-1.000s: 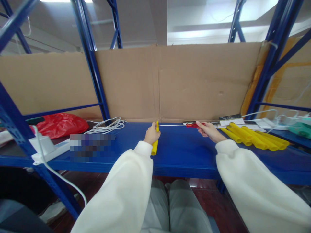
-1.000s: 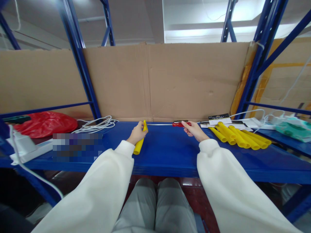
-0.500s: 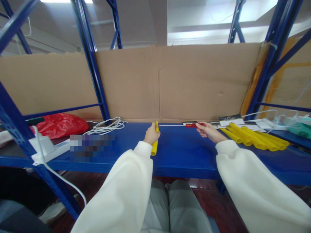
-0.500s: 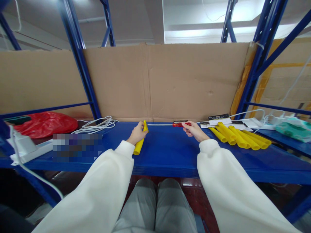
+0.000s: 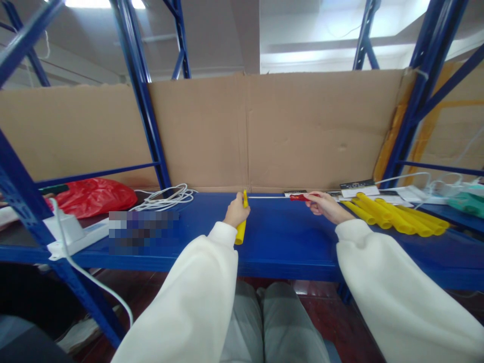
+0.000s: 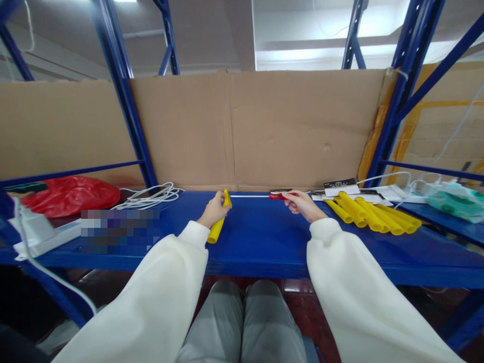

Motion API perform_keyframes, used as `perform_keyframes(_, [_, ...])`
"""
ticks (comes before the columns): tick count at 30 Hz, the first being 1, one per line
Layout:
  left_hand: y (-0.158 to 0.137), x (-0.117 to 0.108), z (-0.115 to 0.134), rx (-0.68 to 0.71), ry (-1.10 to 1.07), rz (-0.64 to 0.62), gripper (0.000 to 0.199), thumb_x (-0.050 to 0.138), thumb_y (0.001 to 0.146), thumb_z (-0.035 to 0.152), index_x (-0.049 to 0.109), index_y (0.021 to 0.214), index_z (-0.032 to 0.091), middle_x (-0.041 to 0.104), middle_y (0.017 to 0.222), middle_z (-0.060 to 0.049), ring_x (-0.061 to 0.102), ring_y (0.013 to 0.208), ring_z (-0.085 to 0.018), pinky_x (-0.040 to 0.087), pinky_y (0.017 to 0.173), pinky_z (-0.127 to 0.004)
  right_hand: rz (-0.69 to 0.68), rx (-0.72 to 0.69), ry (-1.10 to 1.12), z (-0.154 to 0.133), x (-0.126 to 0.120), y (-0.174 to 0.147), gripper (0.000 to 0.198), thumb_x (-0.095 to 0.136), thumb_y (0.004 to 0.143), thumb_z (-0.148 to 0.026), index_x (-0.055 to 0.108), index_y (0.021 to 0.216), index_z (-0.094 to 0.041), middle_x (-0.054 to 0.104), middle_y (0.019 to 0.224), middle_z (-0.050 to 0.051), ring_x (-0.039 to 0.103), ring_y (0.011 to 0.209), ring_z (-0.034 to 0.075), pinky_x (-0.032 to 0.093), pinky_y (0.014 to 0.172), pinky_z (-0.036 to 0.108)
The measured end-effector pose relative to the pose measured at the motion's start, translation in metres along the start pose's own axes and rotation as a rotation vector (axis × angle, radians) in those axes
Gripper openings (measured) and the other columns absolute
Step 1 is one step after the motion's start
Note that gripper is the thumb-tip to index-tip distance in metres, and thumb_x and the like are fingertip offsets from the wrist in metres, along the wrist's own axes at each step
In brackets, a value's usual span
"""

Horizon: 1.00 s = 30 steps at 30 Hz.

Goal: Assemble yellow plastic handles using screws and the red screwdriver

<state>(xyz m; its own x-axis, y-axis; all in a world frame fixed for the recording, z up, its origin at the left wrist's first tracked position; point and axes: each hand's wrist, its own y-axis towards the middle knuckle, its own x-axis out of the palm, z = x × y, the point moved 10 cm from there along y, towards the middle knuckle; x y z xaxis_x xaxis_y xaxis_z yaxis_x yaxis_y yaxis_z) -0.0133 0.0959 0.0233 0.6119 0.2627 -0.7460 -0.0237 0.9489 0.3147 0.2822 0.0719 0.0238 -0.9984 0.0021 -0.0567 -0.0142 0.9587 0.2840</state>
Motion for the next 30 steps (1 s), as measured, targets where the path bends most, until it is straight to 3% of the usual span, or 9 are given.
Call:
perform_keyframes(4, [0.0,-0.002,-0.002,-0.021,0.002,0.021,0.025,0.063,0.089,0.016,0.051,0.111,0.022,0.073,0.117,-0.014,0.075,0.096,-0.025,0.055,0.085,-0.033,-0.079,0.032,-0.105,0.003,0.008,-0.003,0.047,0.09,0.056,-0.051,0.068,0.08,-0.017,0.064,0.062,0.001,0.043,0.044,0.007,0.026,0.037,0.022])
perform_keyframes(8, [0.001,0.0,-0.004,-0.034,-0.024,0.015,0.028,0.064,0.088,0.016,0.05,0.112,0.022,0.073,0.115,-0.012,0.075,0.094,-0.024,0.056,0.082,-0.032,-0.2,0.056,-0.26,0.011,0.02,-0.006,0.045,0.089,0.056,-0.051,0.072,0.079,-0.017,0.063,0.058,0.0,0.042,0.043,0.007,0.026,0.038,0.022])
perform_keyframes(13, [0.003,0.005,-0.004,-0.025,-0.065,-0.008,0.03,0.065,0.088,0.016,0.051,0.114,0.022,0.072,0.121,-0.012,0.075,0.093,-0.022,0.056,0.081,-0.031,-0.279,0.02,-0.372,0.018,0.026,-0.002,0.041,0.088,0.056,-0.05,0.07,0.073,-0.018,0.062,0.056,-0.002,0.048,0.05,0.01,0.035,0.046,0.023])
perform_keyframes(18, [0.004,0.007,-0.003,-0.021,-0.101,-0.025,0.031,0.066,0.088,0.017,0.054,0.116,0.02,0.07,0.127,-0.013,0.075,0.095,-0.022,0.056,0.08,-0.03,-0.158,-0.076,-0.527,0.021,-0.003,0.014,0.032,0.087,0.057,-0.041,0.065,0.066,-0.02,0.064,0.063,-0.001,0.055,0.06,0.014,0.044,0.059,0.027])
perform_keyframes(24, [0.003,0.007,-0.003,-0.045,-0.138,-0.036,0.028,0.066,0.088,0.018,0.057,0.114,0.017,0.07,0.124,-0.014,0.075,0.092,-0.022,0.057,0.08,-0.031,0.026,-0.093,-0.746,0.031,-0.054,0.029,0.025,0.087,0.058,-0.032,0.066,0.067,-0.023,0.064,0.062,0.001,0.055,0.061,0.017,0.041,0.058,0.027])
perform_keyframes(30, [0.003,0.009,-0.005,-0.07,-0.162,-0.046,0.029,0.066,0.088,0.017,0.059,0.116,0.016,0.07,0.124,-0.015,0.076,0.088,-0.022,0.058,0.079,-0.033,0.07,-0.055,-0.941,0.043,-0.088,0.037,0.021,0.084,0.063,-0.032,0.066,0.066,-0.023,0.06,0.06,0.001,0.055,0.062,0.018,0.044,0.061,0.029])
